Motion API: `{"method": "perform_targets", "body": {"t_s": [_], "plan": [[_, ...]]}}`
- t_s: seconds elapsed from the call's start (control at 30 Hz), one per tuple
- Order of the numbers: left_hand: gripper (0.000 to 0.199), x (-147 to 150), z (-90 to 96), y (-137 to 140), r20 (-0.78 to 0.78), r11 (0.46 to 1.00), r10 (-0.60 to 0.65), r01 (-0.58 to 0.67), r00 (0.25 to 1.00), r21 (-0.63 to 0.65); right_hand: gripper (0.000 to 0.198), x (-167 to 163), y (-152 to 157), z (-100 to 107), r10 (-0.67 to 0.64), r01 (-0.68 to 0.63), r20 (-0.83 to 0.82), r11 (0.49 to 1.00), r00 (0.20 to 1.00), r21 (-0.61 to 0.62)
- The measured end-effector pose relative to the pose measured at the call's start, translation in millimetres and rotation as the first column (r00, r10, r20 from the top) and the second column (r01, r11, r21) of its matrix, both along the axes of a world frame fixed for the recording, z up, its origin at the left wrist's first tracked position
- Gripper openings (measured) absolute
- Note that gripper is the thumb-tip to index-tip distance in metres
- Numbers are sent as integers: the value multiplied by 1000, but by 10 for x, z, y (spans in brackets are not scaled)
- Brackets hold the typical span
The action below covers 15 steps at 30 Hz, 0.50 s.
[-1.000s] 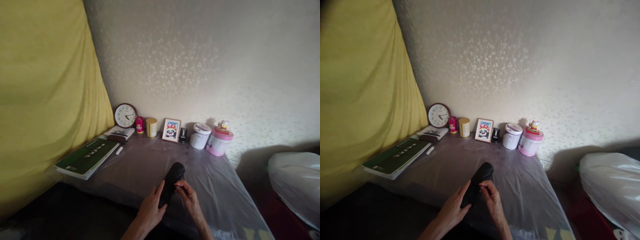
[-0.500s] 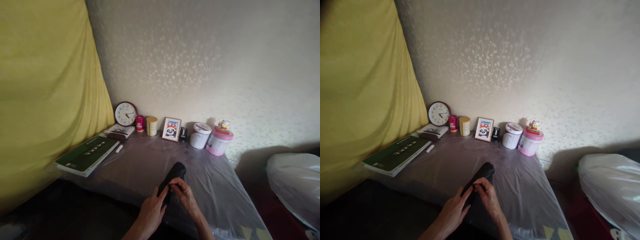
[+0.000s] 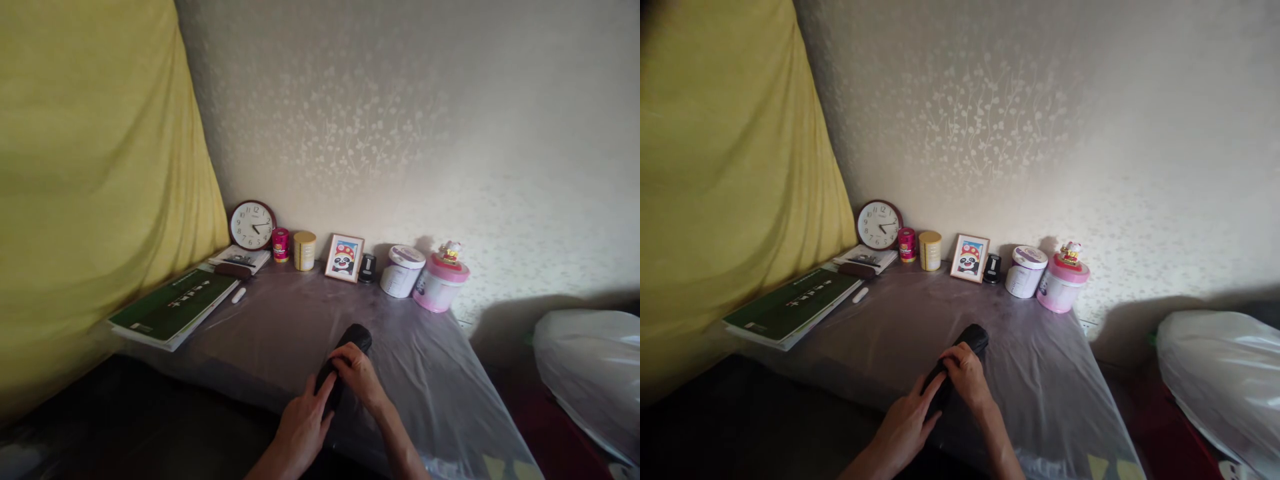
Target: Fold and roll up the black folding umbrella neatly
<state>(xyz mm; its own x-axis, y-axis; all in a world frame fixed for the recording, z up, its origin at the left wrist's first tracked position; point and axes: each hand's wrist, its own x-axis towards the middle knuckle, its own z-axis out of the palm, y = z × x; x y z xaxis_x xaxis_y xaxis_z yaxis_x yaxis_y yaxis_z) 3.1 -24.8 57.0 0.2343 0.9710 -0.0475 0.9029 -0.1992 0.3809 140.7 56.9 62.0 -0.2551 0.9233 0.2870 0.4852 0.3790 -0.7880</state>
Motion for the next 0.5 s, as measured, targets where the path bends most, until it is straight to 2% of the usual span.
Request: {"method": "perform_targets", "body": {"t_s": [0.23, 0.4, 0.5], "plan": [[63, -1, 25, -3, -16, 1000, -14, 14, 1000, -15, 18, -36, 90, -16, -35, 37, 176, 999, 984, -5], [66, -19, 51, -8, 4, 999, -1, 1, 1000, -42, 9, -76, 111, -15, -119, 112, 208, 993, 971, 46], [66, -26, 8, 8, 27, 999, -6, 7, 1000, -38, 13, -83, 28, -1, -119, 99, 194, 989, 974, 108]]}}
